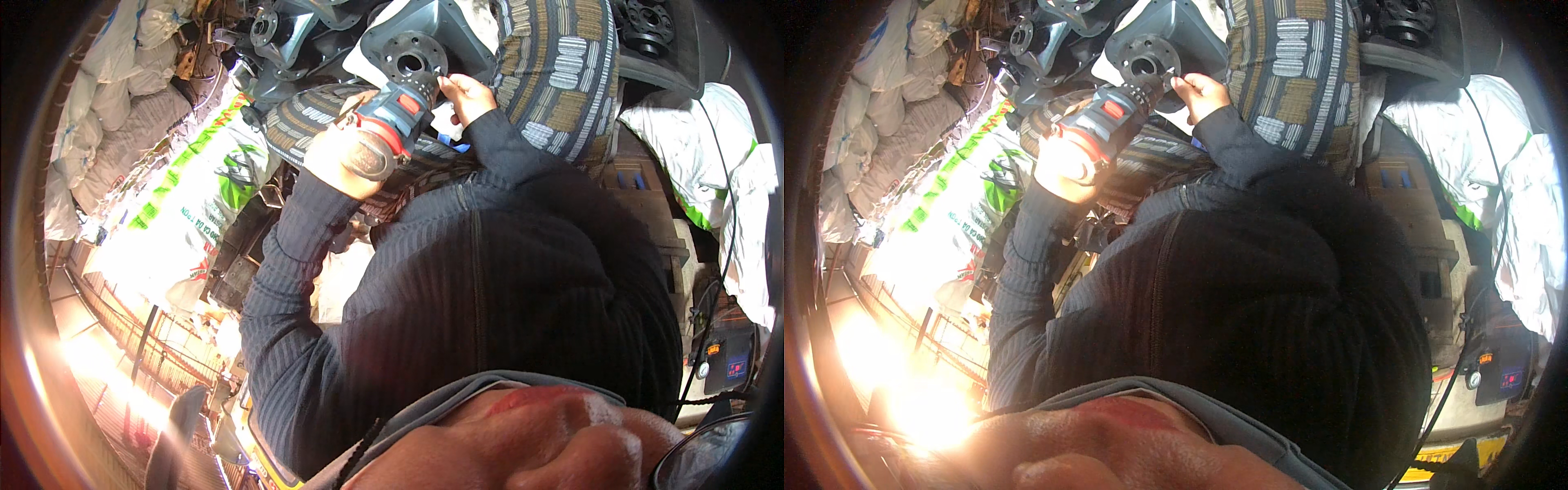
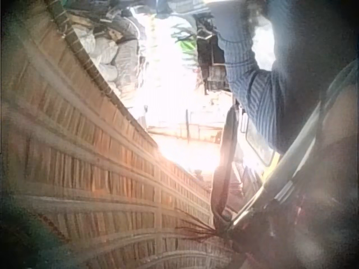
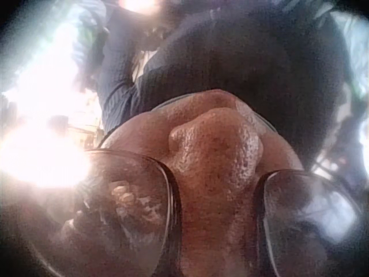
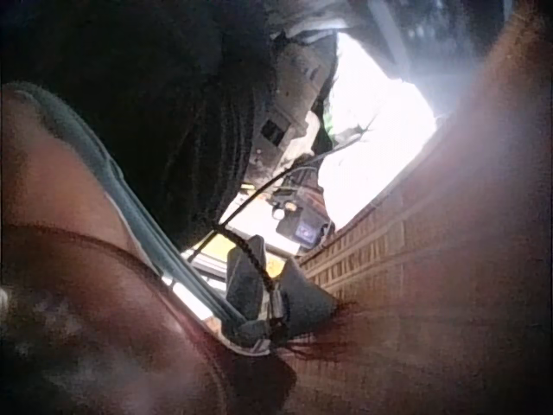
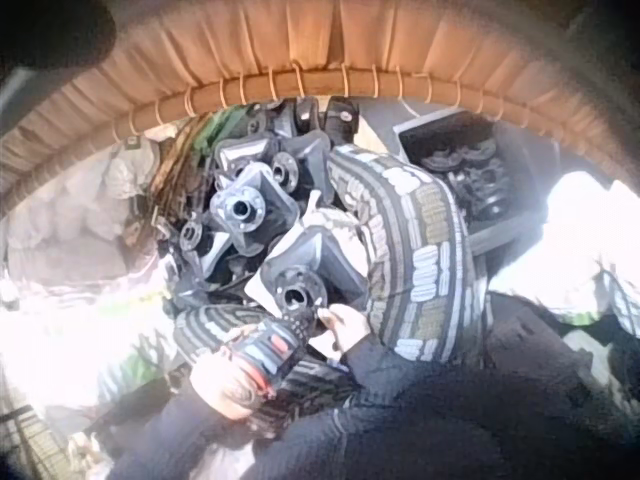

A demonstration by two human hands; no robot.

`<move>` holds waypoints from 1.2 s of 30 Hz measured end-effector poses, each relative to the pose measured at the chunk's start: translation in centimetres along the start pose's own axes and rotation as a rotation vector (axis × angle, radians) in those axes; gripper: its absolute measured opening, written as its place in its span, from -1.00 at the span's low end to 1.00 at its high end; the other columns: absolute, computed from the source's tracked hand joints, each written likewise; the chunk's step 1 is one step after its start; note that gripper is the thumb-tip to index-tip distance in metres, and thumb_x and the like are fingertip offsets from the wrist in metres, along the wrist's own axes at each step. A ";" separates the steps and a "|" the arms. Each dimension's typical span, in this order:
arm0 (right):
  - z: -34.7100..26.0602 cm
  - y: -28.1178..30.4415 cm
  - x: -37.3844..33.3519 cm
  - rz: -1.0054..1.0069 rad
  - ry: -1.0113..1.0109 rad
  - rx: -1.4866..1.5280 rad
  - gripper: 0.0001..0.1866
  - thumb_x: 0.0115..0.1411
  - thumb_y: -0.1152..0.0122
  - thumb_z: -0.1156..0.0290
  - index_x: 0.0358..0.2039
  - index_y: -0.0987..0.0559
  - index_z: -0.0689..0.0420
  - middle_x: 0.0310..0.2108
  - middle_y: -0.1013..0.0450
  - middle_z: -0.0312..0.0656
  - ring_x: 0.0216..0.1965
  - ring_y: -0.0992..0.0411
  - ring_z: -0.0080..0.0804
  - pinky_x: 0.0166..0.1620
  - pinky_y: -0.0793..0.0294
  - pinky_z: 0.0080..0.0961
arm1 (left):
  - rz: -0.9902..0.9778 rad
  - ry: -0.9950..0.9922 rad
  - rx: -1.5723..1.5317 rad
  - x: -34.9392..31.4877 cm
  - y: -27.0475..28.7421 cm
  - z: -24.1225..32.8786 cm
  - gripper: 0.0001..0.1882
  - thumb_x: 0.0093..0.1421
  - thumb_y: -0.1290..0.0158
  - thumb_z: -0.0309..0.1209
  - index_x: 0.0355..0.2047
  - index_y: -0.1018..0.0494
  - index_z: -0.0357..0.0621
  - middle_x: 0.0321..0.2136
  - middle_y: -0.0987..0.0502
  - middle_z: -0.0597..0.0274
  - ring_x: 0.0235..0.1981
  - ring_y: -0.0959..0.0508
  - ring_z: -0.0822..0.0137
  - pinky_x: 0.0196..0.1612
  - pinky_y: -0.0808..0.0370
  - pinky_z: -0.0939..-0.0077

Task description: The person uses a cordless drill to bore holes into several black plastic parts placed on a cushioned surface. They repeatedly pick up a part, drill into it, and set it aside, handling each item one at a time.

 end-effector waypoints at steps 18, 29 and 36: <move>-1.5 -0.2 -0.2 0.010 0.065 -0.084 -0.74 0.16 -0.05 0.24 -0.45 -0.46 0.21 -0.72 -0.30 -0.35 -0.75 -0.24 -0.65 -0.69 -0.31 -0.64 | 0.037 0.058 0.066 1.3 -2.2 -0.8 -0.52 -0.17 -0.21 -0.24 -0.22 -0.41 -0.17 -0.40 -0.53 0.09 -0.38 -0.55 0.14 -0.26 -0.49 0.34; 0.6 -0.5 -3.5 -0.275 -0.253 0.482 -0.45 0.23 0.17 -0.01 -0.01 -0.37 0.21 -0.30 -0.47 -0.16 -0.34 -0.48 -0.37 -0.29 -0.53 -0.38 | 0.137 0.182 -0.348 -5.6 -1.1 0.3 -0.49 -0.16 -0.25 -0.29 -0.17 -0.38 -0.18 -0.29 -0.51 0.13 -0.27 -0.52 0.21 -0.06 -0.38 0.38; -0.5 -3.2 -5.1 -0.574 -0.170 0.294 -0.42 0.25 0.26 -0.04 0.03 -0.35 0.20 -0.23 -0.46 -0.15 -0.31 -0.45 -0.47 -0.22 -0.51 -0.46 | 0.063 0.194 -0.292 -7.9 -4.3 -0.1 -0.48 -0.15 -0.24 -0.23 -0.17 -0.38 -0.14 -0.25 -0.49 0.13 -0.21 -0.50 0.25 -0.07 -0.38 0.44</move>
Point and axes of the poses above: each hand's wrist, its own x-axis towards the middle knuckle, its own y-axis out of the back of the hand, z = x × y, the point moved 10 cm from there along x, towards the middle knuckle
